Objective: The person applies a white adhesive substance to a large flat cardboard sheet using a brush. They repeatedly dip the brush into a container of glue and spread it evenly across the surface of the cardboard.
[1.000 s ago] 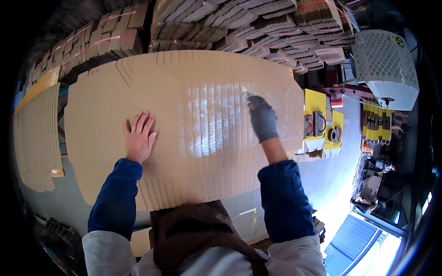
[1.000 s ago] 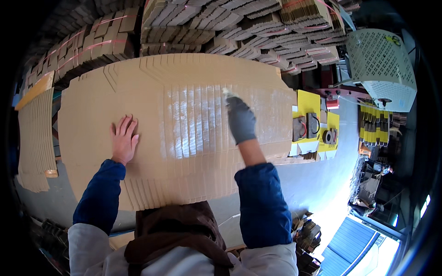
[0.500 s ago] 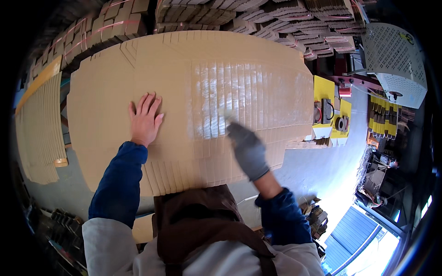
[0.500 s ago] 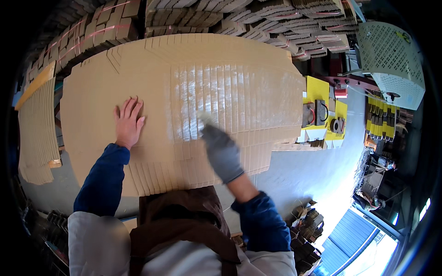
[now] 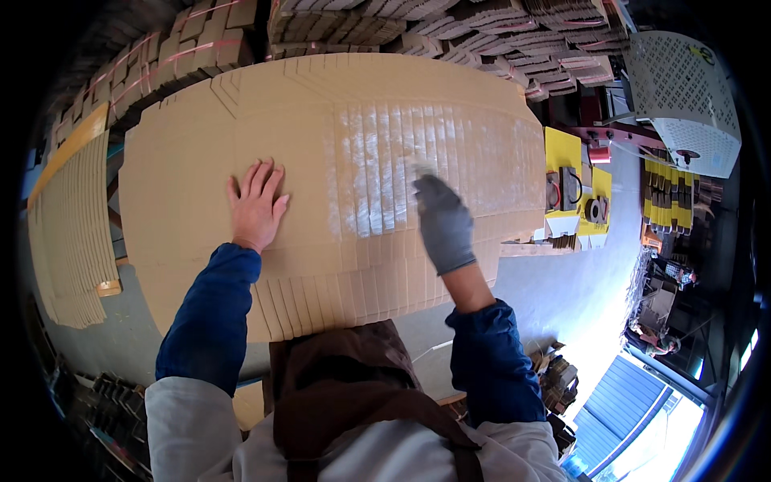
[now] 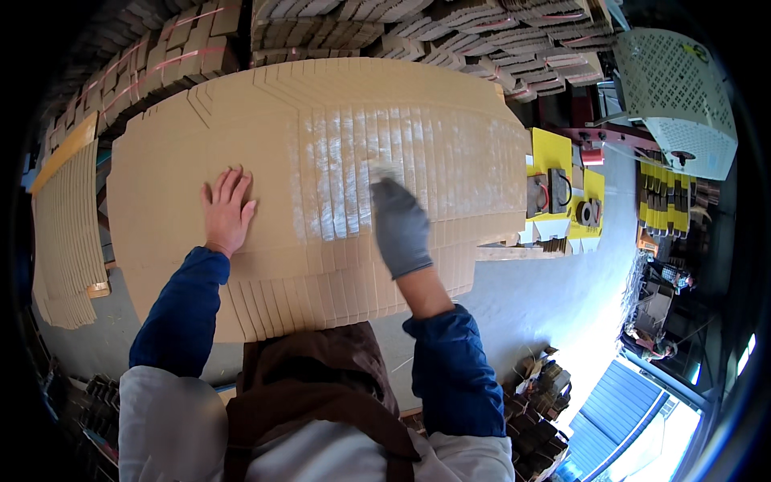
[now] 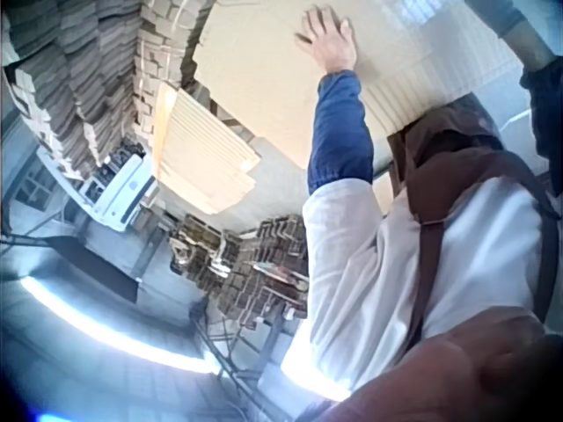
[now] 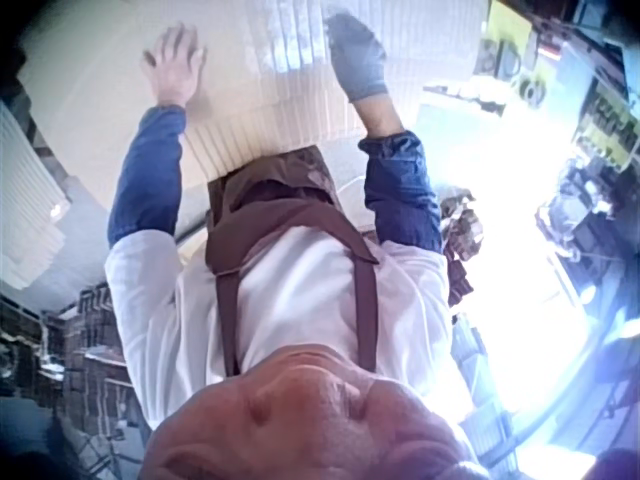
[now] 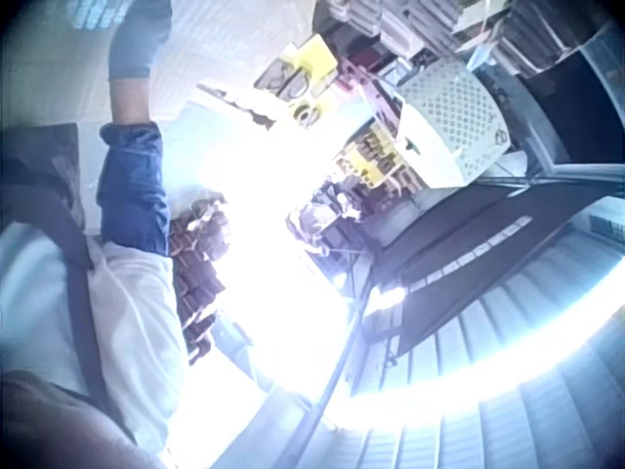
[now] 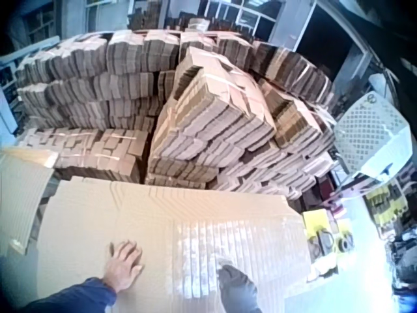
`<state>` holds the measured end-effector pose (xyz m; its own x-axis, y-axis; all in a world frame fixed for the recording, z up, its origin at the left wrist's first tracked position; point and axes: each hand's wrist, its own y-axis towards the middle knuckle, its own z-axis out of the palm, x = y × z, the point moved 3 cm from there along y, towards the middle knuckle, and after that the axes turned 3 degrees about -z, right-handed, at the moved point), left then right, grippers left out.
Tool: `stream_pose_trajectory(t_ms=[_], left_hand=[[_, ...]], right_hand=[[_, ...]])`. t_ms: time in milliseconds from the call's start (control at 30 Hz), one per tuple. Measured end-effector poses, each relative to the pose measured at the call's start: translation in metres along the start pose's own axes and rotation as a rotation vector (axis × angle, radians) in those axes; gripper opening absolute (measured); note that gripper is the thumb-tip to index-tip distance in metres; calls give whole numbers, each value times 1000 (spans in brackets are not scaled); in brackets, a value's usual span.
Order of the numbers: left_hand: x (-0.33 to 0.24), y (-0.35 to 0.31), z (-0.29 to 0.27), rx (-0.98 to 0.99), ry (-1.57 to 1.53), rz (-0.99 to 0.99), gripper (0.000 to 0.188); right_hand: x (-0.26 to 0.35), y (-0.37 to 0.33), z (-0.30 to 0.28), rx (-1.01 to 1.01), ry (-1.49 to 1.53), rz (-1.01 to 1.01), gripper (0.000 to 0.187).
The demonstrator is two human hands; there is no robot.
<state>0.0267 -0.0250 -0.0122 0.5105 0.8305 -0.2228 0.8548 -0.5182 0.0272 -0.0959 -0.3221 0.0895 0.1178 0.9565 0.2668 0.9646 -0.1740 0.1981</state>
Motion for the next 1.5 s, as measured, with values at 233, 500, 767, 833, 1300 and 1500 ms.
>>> stream_pose_trajectory(t_ms=[233, 500, 767, 833, 1300, 1500], left_hand=[[0, 3, 3, -13, -10, 17, 49], [2, -3, 5, -8, -18, 4, 49], [4, -2, 2, -12, -19, 6, 51], [2, 0, 5, -9, -19, 19, 51], [3, -1, 3, -18, 5, 20, 50], [1, 3, 8, -36, -11, 38, 50]], right_hand=[[-14, 26, 1, -16, -1, -61, 16], [-11, -28, -39, 103, 51, -51, 17], [-17, -62, -49, 299, -19, 67, 20], [11, -76, -43, 253, -2, -79, 19], [-54, -86, -36, 354, -47, 212, 23], [-23, -89, -29, 291, -79, 38, 21]])
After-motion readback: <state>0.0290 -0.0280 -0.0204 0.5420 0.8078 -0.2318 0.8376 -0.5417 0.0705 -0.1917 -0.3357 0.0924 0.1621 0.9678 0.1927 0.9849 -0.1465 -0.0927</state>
